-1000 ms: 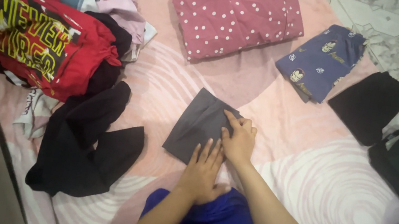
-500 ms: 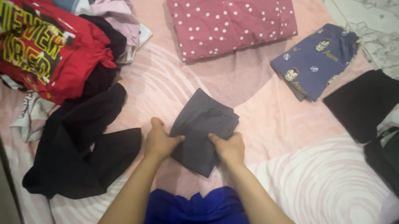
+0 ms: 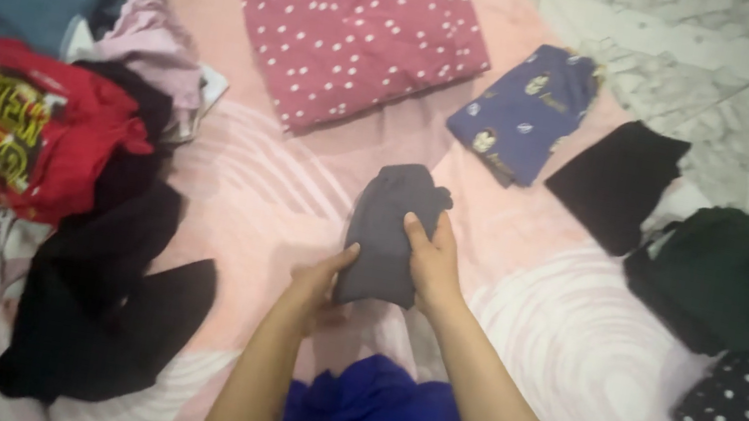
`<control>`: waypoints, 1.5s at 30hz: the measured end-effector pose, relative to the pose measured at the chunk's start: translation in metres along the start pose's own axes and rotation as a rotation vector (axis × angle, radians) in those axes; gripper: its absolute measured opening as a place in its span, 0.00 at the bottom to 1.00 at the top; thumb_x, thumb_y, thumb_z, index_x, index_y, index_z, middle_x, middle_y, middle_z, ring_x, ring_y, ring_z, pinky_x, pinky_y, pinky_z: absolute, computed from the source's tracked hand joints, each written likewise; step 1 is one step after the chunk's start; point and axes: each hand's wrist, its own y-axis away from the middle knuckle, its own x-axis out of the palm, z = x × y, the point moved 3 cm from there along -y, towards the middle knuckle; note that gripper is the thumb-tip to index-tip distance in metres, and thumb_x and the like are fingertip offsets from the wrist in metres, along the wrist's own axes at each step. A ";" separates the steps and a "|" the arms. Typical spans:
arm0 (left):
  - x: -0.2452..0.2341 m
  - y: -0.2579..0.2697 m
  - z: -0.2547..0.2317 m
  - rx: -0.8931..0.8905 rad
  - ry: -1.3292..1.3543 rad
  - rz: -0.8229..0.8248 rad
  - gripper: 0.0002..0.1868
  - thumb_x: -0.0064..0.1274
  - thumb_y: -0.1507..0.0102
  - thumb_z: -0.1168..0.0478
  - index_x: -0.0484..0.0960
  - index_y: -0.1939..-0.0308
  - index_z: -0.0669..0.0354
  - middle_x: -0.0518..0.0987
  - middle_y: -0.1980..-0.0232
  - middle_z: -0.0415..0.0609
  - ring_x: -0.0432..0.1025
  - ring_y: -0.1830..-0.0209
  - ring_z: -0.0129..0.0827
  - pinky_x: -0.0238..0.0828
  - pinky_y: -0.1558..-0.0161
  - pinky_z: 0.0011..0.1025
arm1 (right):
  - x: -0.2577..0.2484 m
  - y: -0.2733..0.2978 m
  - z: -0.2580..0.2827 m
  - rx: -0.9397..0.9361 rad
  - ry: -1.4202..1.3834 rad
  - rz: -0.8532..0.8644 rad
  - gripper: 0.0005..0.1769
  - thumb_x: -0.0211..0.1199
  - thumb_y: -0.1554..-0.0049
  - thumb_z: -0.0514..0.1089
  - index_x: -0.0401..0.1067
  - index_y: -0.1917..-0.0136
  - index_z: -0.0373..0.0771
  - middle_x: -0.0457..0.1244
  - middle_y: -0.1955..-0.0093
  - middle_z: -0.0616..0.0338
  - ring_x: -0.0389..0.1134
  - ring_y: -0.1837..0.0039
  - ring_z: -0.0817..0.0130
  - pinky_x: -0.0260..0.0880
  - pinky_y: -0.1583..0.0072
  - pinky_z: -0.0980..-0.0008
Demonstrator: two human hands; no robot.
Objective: Folding various items of clothing, including shirts and shorts, on a mattress.
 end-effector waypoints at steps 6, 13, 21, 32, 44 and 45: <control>0.081 -0.063 0.022 0.018 0.601 0.568 0.28 0.63 0.41 0.56 0.77 0.40 0.64 0.80 0.44 0.55 0.73 0.42 0.45 0.76 0.46 0.42 | -0.070 -0.025 0.031 -0.091 -0.100 -0.071 0.24 0.56 0.37 0.41 0.62 0.29 0.35 0.65 0.35 0.53 0.68 0.37 0.65 0.69 0.37 0.66; 0.186 -0.089 -0.079 0.565 0.175 0.179 0.37 0.63 0.47 0.73 0.66 0.35 0.65 0.79 0.46 0.55 0.76 0.50 0.39 0.77 0.49 0.37 | -0.139 -0.107 0.102 -0.372 0.187 -0.107 0.24 0.57 0.34 0.40 0.60 0.27 0.32 0.63 0.33 0.51 0.65 0.33 0.64 0.66 0.32 0.66; 0.225 -0.095 -0.158 0.825 -0.051 -0.060 0.30 0.70 0.43 0.58 0.77 0.47 0.79 0.83 0.45 0.62 0.77 0.48 0.40 0.73 0.48 0.34 | -0.167 -0.219 0.112 -0.359 0.186 -0.161 0.24 0.61 0.33 0.46 0.61 0.29 0.32 0.65 0.32 0.48 0.67 0.34 0.61 0.69 0.34 0.64; 0.047 -0.104 0.000 0.508 -0.203 -0.047 0.38 0.63 0.46 0.63 0.64 0.33 0.53 0.73 0.41 0.56 0.73 0.50 0.46 0.75 0.60 0.36 | -0.174 -0.196 0.057 0.024 0.495 -0.294 0.38 0.70 0.47 0.41 0.53 0.31 0.30 0.60 0.37 0.42 0.66 0.38 0.47 0.73 0.44 0.53; -0.090 0.002 -0.008 0.781 -1.281 -0.521 0.52 0.64 0.45 0.45 0.54 0.23 0.47 0.45 0.18 0.58 0.39 0.19 0.61 0.34 0.27 0.64 | 0.056 0.025 -0.043 -0.828 1.223 0.344 0.35 0.60 0.43 0.51 0.59 0.26 0.36 0.54 0.26 0.36 0.52 0.26 0.37 0.50 0.25 0.45; -0.101 0.010 -0.009 0.642 -1.413 -0.515 0.51 0.62 0.44 0.40 0.53 0.22 0.41 0.41 0.17 0.57 0.33 0.18 0.62 0.29 0.27 0.67 | 0.073 0.034 -0.055 -0.877 1.285 0.426 0.39 0.62 0.46 0.55 0.60 0.25 0.40 0.52 0.25 0.34 0.50 0.26 0.34 0.48 0.28 0.43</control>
